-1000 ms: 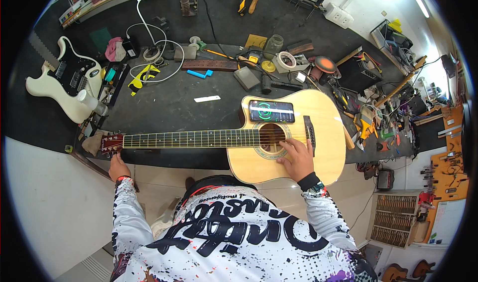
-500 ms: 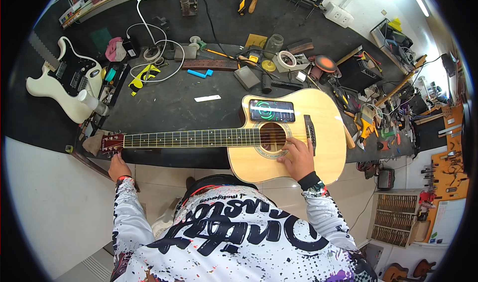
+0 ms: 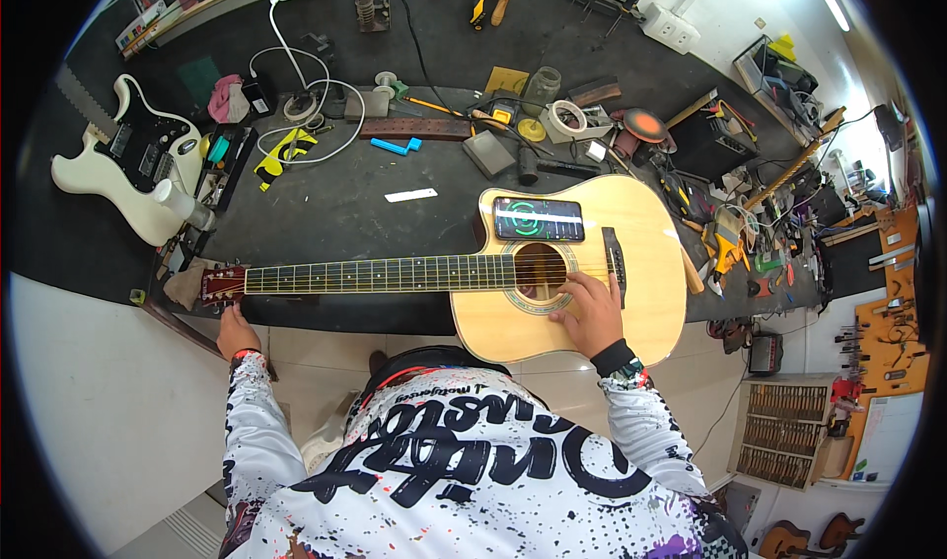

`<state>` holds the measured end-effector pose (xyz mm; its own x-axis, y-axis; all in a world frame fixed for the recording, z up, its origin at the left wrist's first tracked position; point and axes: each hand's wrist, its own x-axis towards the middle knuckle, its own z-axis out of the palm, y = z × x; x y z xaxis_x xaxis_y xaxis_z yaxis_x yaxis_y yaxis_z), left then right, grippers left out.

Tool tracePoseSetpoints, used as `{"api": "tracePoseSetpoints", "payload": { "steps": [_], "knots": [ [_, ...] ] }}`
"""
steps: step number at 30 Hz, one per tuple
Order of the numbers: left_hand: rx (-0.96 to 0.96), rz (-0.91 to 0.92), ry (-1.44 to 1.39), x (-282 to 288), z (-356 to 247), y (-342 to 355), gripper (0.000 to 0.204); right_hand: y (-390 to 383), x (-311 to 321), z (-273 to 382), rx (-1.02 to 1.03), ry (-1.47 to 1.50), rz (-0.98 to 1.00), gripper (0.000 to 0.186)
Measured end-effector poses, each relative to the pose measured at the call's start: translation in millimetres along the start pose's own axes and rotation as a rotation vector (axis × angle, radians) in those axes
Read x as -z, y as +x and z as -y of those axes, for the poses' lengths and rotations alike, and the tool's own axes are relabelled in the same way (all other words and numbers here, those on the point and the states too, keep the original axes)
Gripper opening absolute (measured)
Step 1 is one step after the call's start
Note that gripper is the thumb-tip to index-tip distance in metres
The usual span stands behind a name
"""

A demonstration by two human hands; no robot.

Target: The person places a smartphone on the body of an acoustic guitar to use a tuning application. They then pluck the guitar strings and adjust the tuning pegs on the headstock to tune the instrument.

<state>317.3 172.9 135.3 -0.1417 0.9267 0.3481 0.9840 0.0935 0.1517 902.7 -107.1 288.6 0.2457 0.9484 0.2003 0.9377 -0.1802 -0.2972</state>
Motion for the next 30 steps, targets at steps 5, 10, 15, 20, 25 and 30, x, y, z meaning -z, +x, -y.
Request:
{"api": "tracePoseSetpoints", "payload": {
  "steps": [5,10,15,20,25,30],
  "knots": [
    [0.013,0.009,-0.013,2.8,-3.5,-0.6,0.034,-1.2,-1.2,-1.3,0.001,0.0,-0.002,0.044],
    [0.018,-0.003,-0.062,1.9,-3.0,-0.4,0.035,-0.3,0.2,0.4,0.002,-0.002,-0.002,0.048],
    [0.053,0.044,-0.08,1.4,-1.8,-0.3,0.036,-0.1,0.3,0.4,0.001,-0.01,0.0,0.049],
    [0.047,0.071,-0.1,-1.8,4.0,1.0,0.036,-0.1,1.3,1.2,0.003,-0.003,0.001,0.049],
    [0.089,0.093,-0.09,3.4,-3.0,-0.1,0.038,0.1,2.4,3.5,-0.007,-0.018,0.009,0.057],
    [0.065,0.105,-0.147,-1.2,4.6,0.5,0.04,-1.2,1.5,1.1,0.01,-0.064,0.034,0.058]
  ]
}}
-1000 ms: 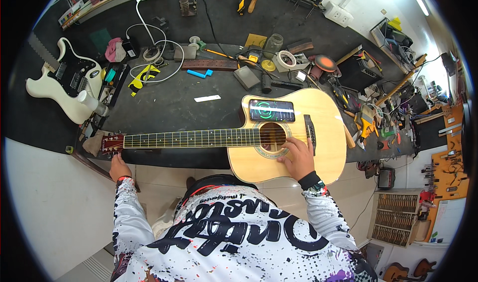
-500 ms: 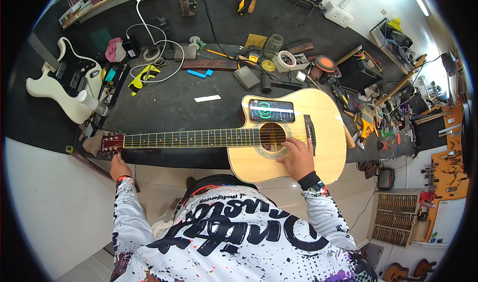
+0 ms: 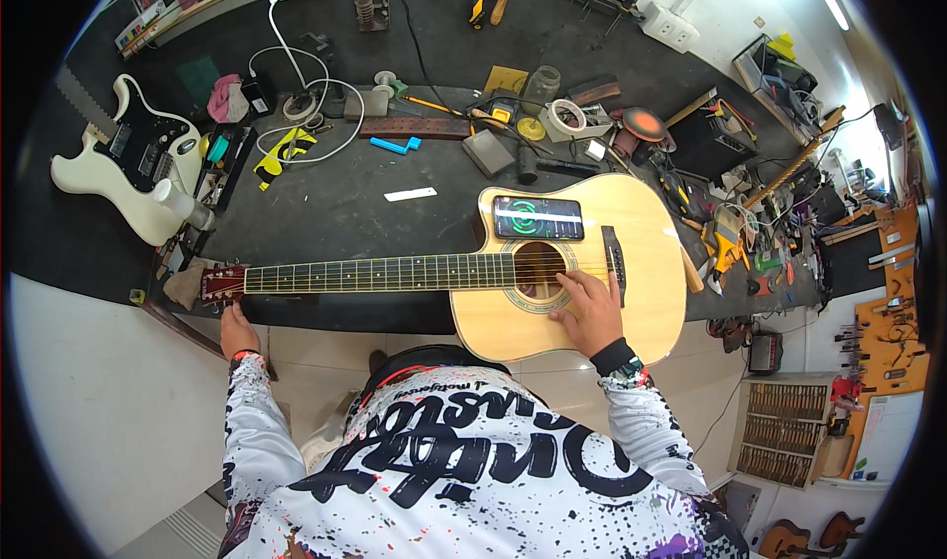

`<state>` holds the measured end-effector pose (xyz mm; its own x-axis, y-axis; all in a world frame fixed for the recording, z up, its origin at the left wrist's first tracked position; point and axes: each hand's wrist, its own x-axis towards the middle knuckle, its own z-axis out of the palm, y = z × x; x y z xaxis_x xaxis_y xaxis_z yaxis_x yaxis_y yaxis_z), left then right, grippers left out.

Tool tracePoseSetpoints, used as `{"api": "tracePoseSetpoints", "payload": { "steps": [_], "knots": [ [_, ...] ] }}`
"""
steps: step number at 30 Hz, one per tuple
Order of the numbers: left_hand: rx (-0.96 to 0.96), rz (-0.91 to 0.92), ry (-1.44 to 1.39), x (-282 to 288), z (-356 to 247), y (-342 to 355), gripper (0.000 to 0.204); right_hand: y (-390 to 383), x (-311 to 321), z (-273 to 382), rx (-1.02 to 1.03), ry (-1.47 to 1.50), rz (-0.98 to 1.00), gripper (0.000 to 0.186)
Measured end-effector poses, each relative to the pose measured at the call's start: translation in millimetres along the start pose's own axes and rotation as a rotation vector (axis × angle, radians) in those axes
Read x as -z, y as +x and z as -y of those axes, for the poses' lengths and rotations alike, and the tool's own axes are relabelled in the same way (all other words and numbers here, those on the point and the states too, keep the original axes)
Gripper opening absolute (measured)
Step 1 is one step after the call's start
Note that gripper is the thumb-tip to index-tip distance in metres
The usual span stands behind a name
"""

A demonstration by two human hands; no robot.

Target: The person places a smartphone on the body of an acoustic guitar to use a tuning application. They then pluck the guitar strings and adjust the tuning pegs on the headstock to tune the instrument.

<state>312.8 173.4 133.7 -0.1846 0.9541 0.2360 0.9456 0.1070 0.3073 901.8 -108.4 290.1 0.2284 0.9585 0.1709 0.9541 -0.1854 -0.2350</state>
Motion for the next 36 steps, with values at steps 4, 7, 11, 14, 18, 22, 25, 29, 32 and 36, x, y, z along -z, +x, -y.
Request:
{"api": "tracePoseSetpoints", "payload": {
  "steps": [4,7,11,14,18,22,25,29,32,36],
  "knots": [
    [0.022,0.034,-0.047,0,-1,1,0.041,0,0,-1,0.025,-0.038,0.008,0.055],
    [0.014,-0.003,-0.04,1,-5,-3,0.043,0,1,2,0.015,-0.013,-0.013,0.043],
    [0.029,0.017,-0.053,4,-7,-4,0.046,0,-1,-3,0.038,-0.019,-0.001,0.031],
    [0.068,0.028,0.009,13,-19,-9,0.048,-1,-2,-2,0.003,0.041,-0.018,0.025],
    [0.21,0.041,-0.042,34,-48,-19,0.05,1,-3,0,-0.002,0.04,-0.045,0.032],
    [-0.243,-0.197,-0.049,59,-89,-37,0.062,-3,-3,1,-0.007,0.023,-0.054,0.047],
    [-0.6,-0.132,-0.029,72,-129,-61,0.071,-3,-3,3,0.009,-0.001,-0.047,0.049],
    [-0.635,0.089,-0.035,64,-152,-84,0.082,-3,-5,1,0.036,-0.024,-0.042,0.05],
    [-0.59,0.166,-0.004,61,-162,-91,0.084,-3,-5,3,0.027,-0.018,-0.027,0.048],
    [-0.585,0.161,-0.006,61,-161,-89,0.083,-4,-3,4,0.013,-0.024,-0.016,0.048]
  ]
}}
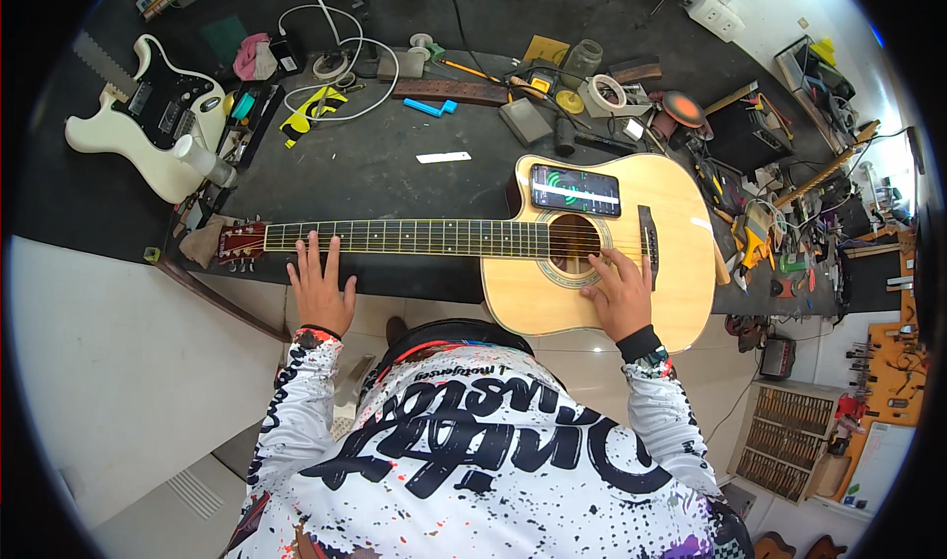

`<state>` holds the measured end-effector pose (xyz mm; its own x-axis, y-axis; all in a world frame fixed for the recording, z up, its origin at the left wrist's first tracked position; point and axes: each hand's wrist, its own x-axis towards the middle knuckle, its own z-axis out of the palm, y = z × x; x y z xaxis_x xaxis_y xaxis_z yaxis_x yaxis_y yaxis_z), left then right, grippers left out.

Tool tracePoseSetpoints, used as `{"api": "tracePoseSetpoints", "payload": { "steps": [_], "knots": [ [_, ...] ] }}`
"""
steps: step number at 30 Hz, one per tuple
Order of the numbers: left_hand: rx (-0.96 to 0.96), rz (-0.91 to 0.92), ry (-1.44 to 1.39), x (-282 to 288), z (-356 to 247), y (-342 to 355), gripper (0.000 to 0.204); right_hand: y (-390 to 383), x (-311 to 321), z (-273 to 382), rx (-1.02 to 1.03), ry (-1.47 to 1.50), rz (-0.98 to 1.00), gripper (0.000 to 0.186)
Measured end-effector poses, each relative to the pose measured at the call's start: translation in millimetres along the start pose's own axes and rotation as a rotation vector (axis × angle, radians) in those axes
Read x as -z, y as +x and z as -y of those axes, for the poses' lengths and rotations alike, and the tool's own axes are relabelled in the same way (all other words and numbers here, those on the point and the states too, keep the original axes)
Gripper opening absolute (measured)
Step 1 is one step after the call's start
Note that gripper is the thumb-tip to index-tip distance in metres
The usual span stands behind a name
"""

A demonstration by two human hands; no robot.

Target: The person places a smartphone on the body of an acoustic guitar to use a tuning application. They then pluck the guitar strings and adjust the tuning pegs on the headstock to tune the instrument.

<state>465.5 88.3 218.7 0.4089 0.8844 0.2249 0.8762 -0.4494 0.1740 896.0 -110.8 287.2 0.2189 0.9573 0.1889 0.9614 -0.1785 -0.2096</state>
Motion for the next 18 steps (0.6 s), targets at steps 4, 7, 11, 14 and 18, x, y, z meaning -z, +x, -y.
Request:
{"api": "tracePoseSetpoints", "payload": {
  "steps": [4,7,11,14,18],
  "knots": [
    [-0.01,-0.001,-0.003,1,1,-1,0.082,0,-1,-2,-0.005,-0.001,0.021,0.05],
    [-0.005,0.004,-0.008,4,0,0,0.082,2,4,1,-0.023,0.022,0.049,0.05],
    [-0.01,0.004,-0.031,5,1,1,0.081,4,3,7,-0.007,0.01,0.044,0.051],
    [-0.019,0.014,-0.017,7,3,2,0.081,7,-3,20,0.006,0.041,-0.003,0.054],
    [-0.021,-0.021,-0.046,7,7,5,0.082,18,-13,42,0.011,0.053,0.07,0.069]
  ]
}}
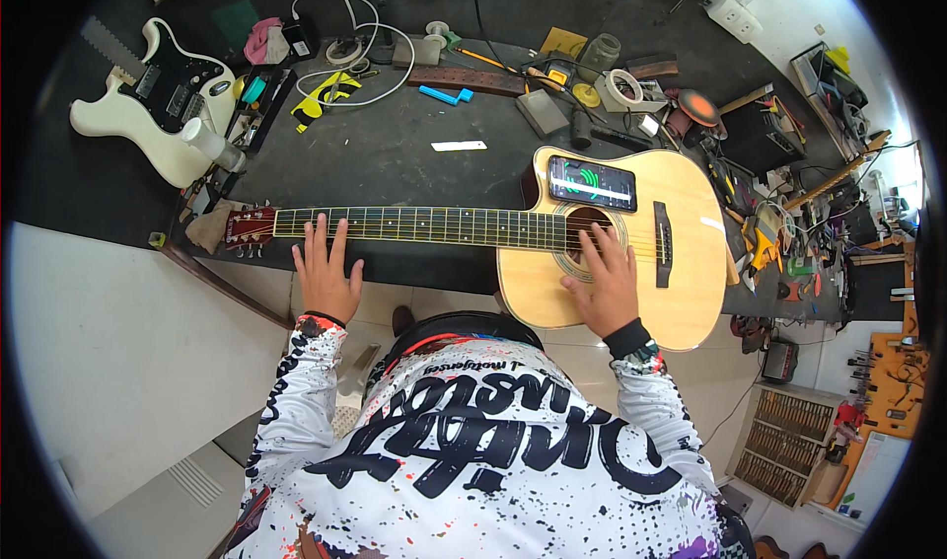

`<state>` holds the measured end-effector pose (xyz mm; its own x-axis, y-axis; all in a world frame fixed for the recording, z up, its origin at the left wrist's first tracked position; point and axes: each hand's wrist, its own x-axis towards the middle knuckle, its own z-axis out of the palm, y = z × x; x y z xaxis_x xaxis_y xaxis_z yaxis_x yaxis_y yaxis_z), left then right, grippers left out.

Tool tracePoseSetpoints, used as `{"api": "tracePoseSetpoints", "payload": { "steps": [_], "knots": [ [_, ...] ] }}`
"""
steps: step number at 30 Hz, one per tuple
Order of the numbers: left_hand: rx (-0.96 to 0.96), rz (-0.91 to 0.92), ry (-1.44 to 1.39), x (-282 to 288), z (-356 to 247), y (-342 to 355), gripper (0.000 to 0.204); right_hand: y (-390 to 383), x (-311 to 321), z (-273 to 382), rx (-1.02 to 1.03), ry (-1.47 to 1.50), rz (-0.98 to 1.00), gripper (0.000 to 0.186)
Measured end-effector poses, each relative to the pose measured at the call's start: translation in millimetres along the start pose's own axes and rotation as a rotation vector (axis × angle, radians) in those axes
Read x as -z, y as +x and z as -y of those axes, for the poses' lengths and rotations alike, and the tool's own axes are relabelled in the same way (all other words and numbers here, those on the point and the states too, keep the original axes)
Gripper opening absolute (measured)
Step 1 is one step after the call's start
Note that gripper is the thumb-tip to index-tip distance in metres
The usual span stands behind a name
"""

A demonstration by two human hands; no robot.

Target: The person places a smartphone on the body of an acoustic guitar to use a tuning application. They then pluck the guitar strings and adjust the tuning pegs on the headstock to tune the instrument.

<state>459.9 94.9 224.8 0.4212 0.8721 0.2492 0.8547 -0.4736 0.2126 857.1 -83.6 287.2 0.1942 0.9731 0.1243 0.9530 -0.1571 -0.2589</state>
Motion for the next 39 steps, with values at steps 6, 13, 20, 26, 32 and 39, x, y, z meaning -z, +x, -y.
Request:
{"api": "tracePoseSetpoints", "payload": {
  "steps": [6,13,20,26,32,39],
  "knots": [
    [0.006,0.039,0.004,2,1,10,0.089,11,-29,14,0.036,-0.086,0.042,0.086],
    [0.02,0.08,0.053,0,-2,15,0.09,15,-38,18,0.008,-0.138,0.048,0.092],
    [0.047,0.043,0.047,-3,-3,15,0.086,16,-37,18,0.004,-0.136,0.049,0.092],
    [0.039,0.032,0.049,-3,-1,15,0.085,16,-38,19,0.011,-0.142,0.047,0.092],
    [0.026,0.041,0.074,-2,3,15,0.085,17,-39,18,0.02,-0.148,0.045,0.093],
    [0.023,0.033,0.059,-2,0,15,0.084,15,-37,18,0.008,-0.145,0.037,0.092]
  ]
}}
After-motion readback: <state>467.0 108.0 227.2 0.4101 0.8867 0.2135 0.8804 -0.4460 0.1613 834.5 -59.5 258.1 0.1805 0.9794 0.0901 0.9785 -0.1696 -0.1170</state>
